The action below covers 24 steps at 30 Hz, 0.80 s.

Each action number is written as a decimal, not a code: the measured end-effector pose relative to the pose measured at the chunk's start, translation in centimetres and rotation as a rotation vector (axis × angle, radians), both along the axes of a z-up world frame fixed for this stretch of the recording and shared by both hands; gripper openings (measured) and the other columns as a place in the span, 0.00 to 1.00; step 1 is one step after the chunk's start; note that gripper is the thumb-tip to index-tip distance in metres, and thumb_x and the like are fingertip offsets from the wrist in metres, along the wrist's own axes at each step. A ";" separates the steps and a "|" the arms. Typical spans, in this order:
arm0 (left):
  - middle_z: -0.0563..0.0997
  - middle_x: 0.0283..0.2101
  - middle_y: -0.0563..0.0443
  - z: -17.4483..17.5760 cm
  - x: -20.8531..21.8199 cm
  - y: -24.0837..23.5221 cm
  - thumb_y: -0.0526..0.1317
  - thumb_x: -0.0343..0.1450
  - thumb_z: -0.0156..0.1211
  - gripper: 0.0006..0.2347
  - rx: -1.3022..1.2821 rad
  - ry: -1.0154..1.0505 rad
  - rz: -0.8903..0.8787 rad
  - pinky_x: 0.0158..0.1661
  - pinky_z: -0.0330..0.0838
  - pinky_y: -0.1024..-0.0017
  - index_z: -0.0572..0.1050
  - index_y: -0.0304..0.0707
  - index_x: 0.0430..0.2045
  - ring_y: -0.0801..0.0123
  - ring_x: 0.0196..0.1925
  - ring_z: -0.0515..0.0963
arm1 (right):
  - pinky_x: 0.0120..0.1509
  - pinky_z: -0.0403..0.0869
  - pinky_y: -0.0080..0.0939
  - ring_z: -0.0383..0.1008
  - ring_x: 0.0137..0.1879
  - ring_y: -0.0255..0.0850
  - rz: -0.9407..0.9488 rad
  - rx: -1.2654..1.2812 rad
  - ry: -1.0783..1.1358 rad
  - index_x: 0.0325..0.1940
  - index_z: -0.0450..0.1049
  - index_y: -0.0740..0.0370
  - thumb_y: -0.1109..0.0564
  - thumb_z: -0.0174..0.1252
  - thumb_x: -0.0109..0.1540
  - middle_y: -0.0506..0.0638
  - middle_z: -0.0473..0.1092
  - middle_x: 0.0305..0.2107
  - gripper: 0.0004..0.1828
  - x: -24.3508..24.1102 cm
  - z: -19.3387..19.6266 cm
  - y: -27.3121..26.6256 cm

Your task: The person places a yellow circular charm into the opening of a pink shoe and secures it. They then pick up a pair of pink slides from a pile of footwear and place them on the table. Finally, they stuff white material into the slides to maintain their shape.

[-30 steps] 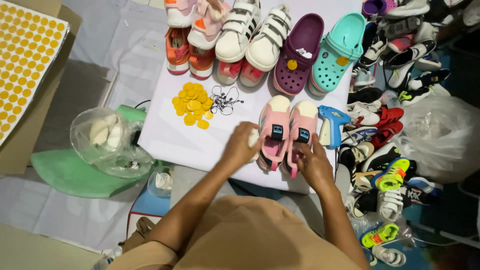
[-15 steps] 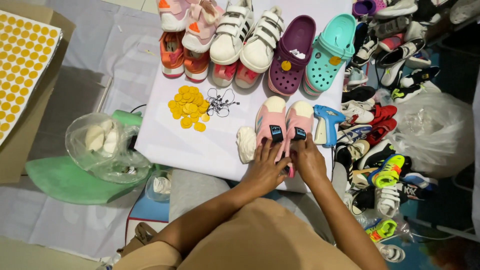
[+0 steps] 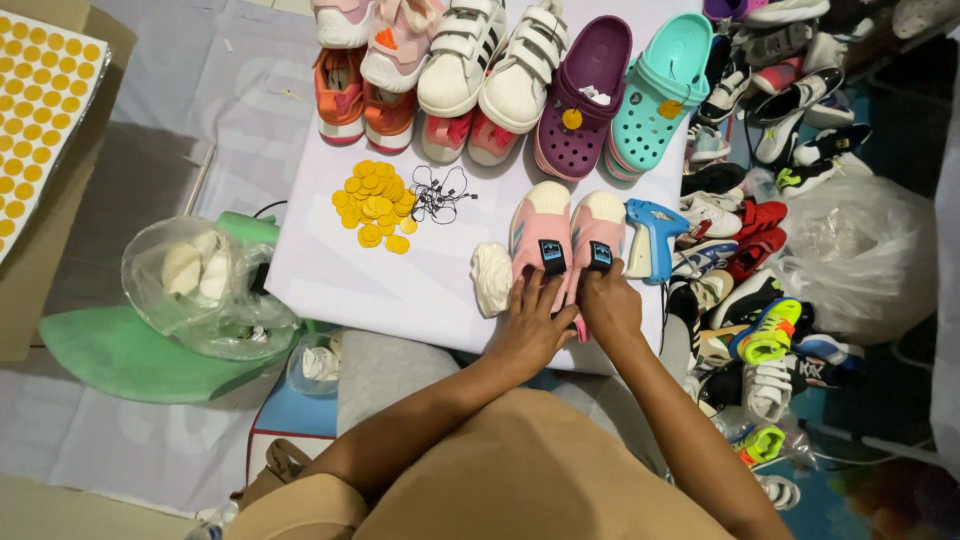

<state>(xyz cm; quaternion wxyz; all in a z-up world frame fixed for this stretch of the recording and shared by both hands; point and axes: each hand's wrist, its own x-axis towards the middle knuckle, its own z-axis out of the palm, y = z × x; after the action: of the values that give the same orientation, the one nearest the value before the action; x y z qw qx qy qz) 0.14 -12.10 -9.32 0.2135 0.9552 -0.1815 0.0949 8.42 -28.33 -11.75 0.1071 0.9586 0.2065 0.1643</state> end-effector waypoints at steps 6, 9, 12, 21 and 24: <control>0.64 0.66 0.34 -0.3 0.3 -0.3 0.46 0.69 0.63 0.16 -0.006 0.005 0.023 0.66 0.49 0.32 0.70 0.50 0.50 0.29 0.73 0.54 | 0.30 0.78 0.45 0.78 0.28 0.45 -0.009 0.129 0.062 0.37 0.76 0.61 0.55 0.54 0.63 0.53 0.66 0.37 0.08 -1.1 4.4 0.6; 0.65 0.65 0.35 -0.6 0.3 -0.5 0.45 0.68 0.64 0.16 -0.007 -0.016 0.030 0.66 0.49 0.32 0.71 0.50 0.49 0.29 0.73 0.54 | 0.41 0.79 0.52 0.80 0.39 0.55 -0.100 0.216 0.354 0.44 0.75 0.64 0.56 0.53 0.64 0.58 0.67 0.44 0.11 -1.0 4.5 -0.1; 0.65 0.65 0.35 -1.2 0.3 -0.6 0.46 0.67 0.65 0.17 -0.009 -0.052 0.041 0.65 0.50 0.32 0.71 0.52 0.49 0.29 0.73 0.55 | 0.46 0.79 0.57 0.79 0.44 0.59 -0.131 0.226 0.455 0.49 0.72 0.66 0.54 0.57 0.63 0.61 0.66 0.51 0.15 -0.9 4.9 0.2; 0.67 0.65 0.37 -0.4 0.3 -0.4 0.46 0.67 0.66 0.17 0.011 -0.057 0.056 0.66 0.50 0.33 0.72 0.53 0.48 0.32 0.73 0.57 | 0.37 0.79 0.51 0.78 0.37 0.54 -0.128 0.128 0.290 0.46 0.70 0.65 0.55 0.51 0.65 0.56 0.63 0.42 0.11 -0.2 2.4 0.6; 0.66 0.65 0.37 -0.6 0.2 -0.4 0.46 0.67 0.66 0.17 -0.004 -0.064 0.053 0.66 0.51 0.32 0.72 0.52 0.49 0.31 0.73 0.57 | 0.37 0.79 0.52 0.79 0.38 0.55 -0.108 0.151 0.285 0.46 0.70 0.65 0.57 0.48 0.66 0.57 0.63 0.42 0.10 -0.9 4.7 1.2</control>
<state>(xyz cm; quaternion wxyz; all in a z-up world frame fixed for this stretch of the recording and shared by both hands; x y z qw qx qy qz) 0.38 -12.53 -9.89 0.2069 0.9557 -0.1629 0.1315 7.49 -27.12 -7.05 0.0130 0.9872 0.1550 0.0358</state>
